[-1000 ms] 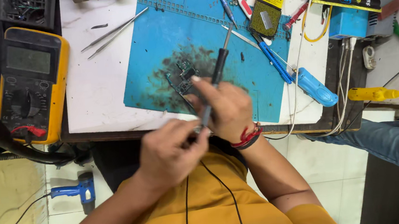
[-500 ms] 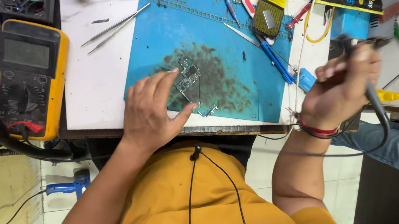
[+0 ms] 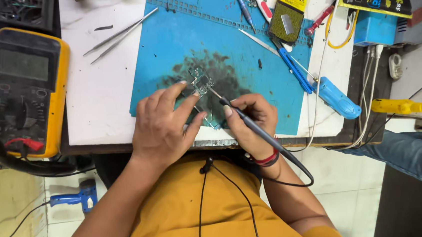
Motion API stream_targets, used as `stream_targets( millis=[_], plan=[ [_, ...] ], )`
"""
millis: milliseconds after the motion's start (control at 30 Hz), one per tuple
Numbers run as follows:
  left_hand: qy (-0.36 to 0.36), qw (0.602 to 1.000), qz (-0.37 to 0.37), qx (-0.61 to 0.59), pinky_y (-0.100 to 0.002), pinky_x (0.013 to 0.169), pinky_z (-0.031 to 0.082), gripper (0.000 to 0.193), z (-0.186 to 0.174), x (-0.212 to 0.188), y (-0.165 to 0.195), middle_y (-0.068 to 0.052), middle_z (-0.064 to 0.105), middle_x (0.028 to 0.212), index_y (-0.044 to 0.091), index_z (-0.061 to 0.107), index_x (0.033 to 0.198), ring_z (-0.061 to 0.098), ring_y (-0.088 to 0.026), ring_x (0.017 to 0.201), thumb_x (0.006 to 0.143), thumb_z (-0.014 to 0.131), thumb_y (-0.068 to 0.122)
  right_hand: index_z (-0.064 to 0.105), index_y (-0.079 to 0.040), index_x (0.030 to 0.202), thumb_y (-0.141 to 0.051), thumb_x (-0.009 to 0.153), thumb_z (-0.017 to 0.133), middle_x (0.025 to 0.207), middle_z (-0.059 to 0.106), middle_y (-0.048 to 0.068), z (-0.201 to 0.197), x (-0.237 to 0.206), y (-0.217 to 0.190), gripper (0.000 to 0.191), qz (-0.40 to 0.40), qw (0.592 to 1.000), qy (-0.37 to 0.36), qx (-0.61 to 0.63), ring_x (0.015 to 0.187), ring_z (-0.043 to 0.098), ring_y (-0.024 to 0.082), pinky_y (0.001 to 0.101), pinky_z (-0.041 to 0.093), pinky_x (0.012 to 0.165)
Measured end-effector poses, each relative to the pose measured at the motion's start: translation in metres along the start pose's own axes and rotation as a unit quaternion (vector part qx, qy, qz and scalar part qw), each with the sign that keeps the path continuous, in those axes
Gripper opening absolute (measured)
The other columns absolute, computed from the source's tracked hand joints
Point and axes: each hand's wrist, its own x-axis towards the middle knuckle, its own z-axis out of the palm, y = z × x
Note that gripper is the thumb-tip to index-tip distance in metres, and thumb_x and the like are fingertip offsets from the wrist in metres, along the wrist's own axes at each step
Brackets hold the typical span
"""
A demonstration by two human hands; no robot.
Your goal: The person solders a small circuit board on a repair workbench, holding the board steady with one hand while applying a soldering iron to its components with the other. They briefly reach away, then reposition the board and continue soldering different points on it.
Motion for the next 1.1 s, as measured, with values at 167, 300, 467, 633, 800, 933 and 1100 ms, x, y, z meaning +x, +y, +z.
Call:
stream_targets(
  millis=[167, 300, 467, 633, 800, 933, 1100],
  plan=[
    [-0.004, 1.000, 0.006, 0.019, -0.042, 0.097, 0.042, 0.033, 0.000, -0.001, -0.001, -0.007, 0.057, 0.138, 0.016, 0.074, 0.120, 0.053, -0.026, 0.122, 0.095, 0.075, 0.037, 0.063, -0.001, 0.095, 0.001, 0.093, 0.074, 0.079, 0.068, 0.001, 0.001, 0.001, 0.002, 0.012, -0.026, 0.998, 0.001, -0.059, 0.069, 0.058, 0.003, 0.0214, 0.046, 0.062],
    [-0.005, 0.999, 0.016, 0.027, -0.041, 0.094, 0.041, 0.031, 0.000, -0.003, -0.001, -0.007, 0.057, 0.138, 0.016, 0.076, 0.120, 0.052, -0.024, 0.121, 0.096, 0.076, 0.036, 0.063, -0.001, 0.094, 0.000, 0.092, 0.075, 0.079, 0.067, 0.002, 0.000, -0.001, 0.001, 0.013, -0.023, 0.997, -0.002, -0.076, 0.069, 0.058, 0.003, 0.0206, 0.045, 0.062],
    [-0.002, 0.999, 0.018, 0.040, -0.041, 0.093, 0.042, 0.030, 0.000, -0.002, -0.001, -0.006, 0.057, 0.137, 0.017, 0.076, 0.118, 0.053, -0.024, 0.120, 0.095, 0.076, 0.036, 0.063, -0.001, 0.094, 0.000, 0.092, 0.076, 0.078, 0.066, 0.001, 0.001, -0.001, 0.000, 0.013, -0.019, 0.998, 0.002, -0.064, 0.068, 0.057, 0.003, 0.0203, 0.044, 0.062],
    [0.009, 1.000, 0.014, 0.022, -0.040, 0.094, 0.042, 0.028, 0.000, -0.003, -0.001, -0.005, 0.057, 0.138, 0.017, 0.076, 0.118, 0.053, -0.024, 0.121, 0.096, 0.077, 0.034, 0.065, 0.000, 0.094, 0.000, 0.092, 0.076, 0.080, 0.068, 0.002, 0.001, 0.000, -0.002, 0.011, -0.024, 0.997, -0.002, -0.077, 0.069, 0.058, 0.003, 0.0207, 0.045, 0.062],
    [0.002, 0.999, 0.019, 0.033, -0.041, 0.094, 0.042, 0.030, 0.000, -0.003, -0.001, -0.006, 0.058, 0.136, 0.016, 0.076, 0.118, 0.053, -0.024, 0.120, 0.095, 0.077, 0.035, 0.064, 0.000, 0.093, 0.000, 0.091, 0.076, 0.078, 0.067, 0.001, 0.000, 0.000, -0.003, 0.011, -0.040, 0.995, -0.011, -0.095, 0.068, 0.057, 0.004, 0.0211, 0.044, 0.061],
    [0.008, 1.000, 0.016, 0.024, -0.041, 0.094, 0.042, 0.031, -0.001, -0.001, 0.000, -0.007, 0.059, 0.135, 0.015, 0.076, 0.117, 0.054, -0.025, 0.120, 0.093, 0.078, 0.034, 0.064, -0.001, 0.099, -0.001, 0.095, 0.073, 0.081, 0.066, 0.002, -0.003, -0.004, 0.004, 0.011, -0.030, 0.998, 0.003, -0.058, 0.071, 0.058, 0.004, 0.0215, 0.045, 0.063],
    [0.008, 1.000, -0.004, -0.002, -0.042, 0.097, 0.044, 0.035, -0.003, -0.001, 0.002, -0.006, 0.059, 0.135, 0.012, 0.073, 0.119, 0.055, -0.026, 0.120, 0.091, 0.079, 0.033, 0.063, -0.001, 0.116, -0.006, 0.103, 0.069, 0.091, 0.065, 0.006, -0.006, -0.011, 0.016, 0.014, -0.003, 0.995, 0.085, 0.058, 0.077, 0.061, 0.008, 0.0224, 0.048, 0.068]
  ],
)
